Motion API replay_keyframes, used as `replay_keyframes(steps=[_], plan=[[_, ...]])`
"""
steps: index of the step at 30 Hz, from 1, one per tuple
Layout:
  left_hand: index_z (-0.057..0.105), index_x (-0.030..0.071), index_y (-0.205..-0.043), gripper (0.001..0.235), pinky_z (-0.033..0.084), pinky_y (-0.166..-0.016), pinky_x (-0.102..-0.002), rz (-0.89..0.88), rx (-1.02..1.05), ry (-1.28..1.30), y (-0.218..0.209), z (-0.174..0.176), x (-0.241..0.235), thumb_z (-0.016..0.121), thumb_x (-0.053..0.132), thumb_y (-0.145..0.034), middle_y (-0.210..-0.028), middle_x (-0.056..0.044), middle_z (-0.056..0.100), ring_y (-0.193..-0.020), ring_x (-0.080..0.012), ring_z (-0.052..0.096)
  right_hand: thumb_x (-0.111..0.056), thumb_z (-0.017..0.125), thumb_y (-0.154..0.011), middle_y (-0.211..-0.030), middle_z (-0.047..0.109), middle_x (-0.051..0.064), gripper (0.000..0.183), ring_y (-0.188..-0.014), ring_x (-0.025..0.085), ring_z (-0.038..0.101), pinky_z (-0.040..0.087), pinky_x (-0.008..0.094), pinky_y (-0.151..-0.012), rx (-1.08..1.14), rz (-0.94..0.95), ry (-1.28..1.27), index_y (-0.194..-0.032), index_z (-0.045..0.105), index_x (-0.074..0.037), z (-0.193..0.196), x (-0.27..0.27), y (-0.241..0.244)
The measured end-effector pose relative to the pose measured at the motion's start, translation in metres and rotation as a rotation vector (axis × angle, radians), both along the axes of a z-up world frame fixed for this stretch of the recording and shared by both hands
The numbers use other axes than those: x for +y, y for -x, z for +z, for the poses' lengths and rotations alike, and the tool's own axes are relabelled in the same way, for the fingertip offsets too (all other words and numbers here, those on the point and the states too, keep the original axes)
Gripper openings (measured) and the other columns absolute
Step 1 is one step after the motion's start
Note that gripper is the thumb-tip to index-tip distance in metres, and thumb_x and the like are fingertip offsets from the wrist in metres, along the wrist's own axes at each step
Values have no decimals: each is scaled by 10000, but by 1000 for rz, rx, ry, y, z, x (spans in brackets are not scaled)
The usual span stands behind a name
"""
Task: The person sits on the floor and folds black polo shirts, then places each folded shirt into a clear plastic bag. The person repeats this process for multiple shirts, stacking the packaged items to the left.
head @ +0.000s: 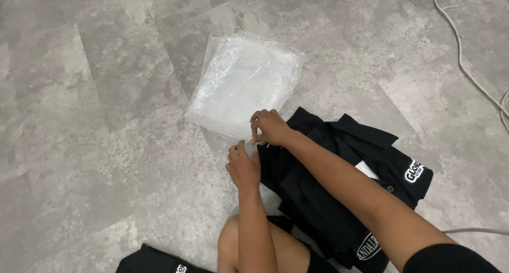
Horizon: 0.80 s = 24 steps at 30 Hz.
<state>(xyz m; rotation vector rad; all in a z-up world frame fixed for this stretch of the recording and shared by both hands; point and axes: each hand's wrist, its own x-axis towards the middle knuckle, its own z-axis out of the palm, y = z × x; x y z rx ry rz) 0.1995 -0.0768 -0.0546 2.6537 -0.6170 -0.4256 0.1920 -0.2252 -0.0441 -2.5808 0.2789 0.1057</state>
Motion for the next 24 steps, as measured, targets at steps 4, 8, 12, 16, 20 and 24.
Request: replay_keyframes(steps=[4, 8, 12, 16, 20, 24], plan=[[386, 143, -1311, 438, 407, -879, -394, 96, 77, 62, -1, 3, 9, 516, 249, -906, -1216, -95, 444, -1141, -237, 473, -237, 671, -809, -1018, 598, 62, 117, -988, 236, 546, 348, 367, -871, -97, -95, -51, -790, 629, -130, 2, -3, 0], [397, 147, -1290, 392, 422, -867, -376, 117, 125, 56, -2, 0, 13, 469, 256, -921, -1216, -70, 439, -1145, -215, 474, -245, 622, -855, -959, 619, 68, 140, -965, 235, 560, 360, 355, -855, -170, -74, -62, -835, 593, -109, 6, 3, 5], [418, 113, -1268, 386, 459, -871, -377, 136, 178, 124, 4, 18, 17, 476, 210, -900, -1210, -93, 449, -1159, -243, 484, -255, 640, -845, -888, 595, 43, 145, -892, 219, 548, 362, 328, -795, -293, -74, -57, -822, 586, -122, 6, 1, 8], [433, 106, -1246, 367, 471, -868, -382, 130, 173, 160, 10, 31, 22, 484, 192, -892, -1198, -99, 450, -1156, -254, 487, -304, 654, -829, -769, 519, 1, 166, -803, 176, 526, 345, 303, -755, -422, -139, 20, -809, 579, -158, 9, -4, 5], [420, 98, -1244, 365, 475, -886, -377, 147, 212, 242, 17, 44, 24, 471, 184, -893, -1210, -103, 434, -1173, -259, 480, -268, 652, -841, -610, 432, -27, 131, -632, 148, 489, 309, 293, -710, -534, -160, -50, -807, 574, -169, 35, 14, 4], [420, 95, -1234, 342, 501, -804, -320, 239, 262, 413, 24, 56, 32, 473, 190, -910, -1171, -92, 440, -1058, -213, 532, -252, 682, -814, -550, 441, -51, 110, -564, 124, 490, 297, 266, -684, -599, -120, -74, -792, 594, -190, 53, 48, -4]])
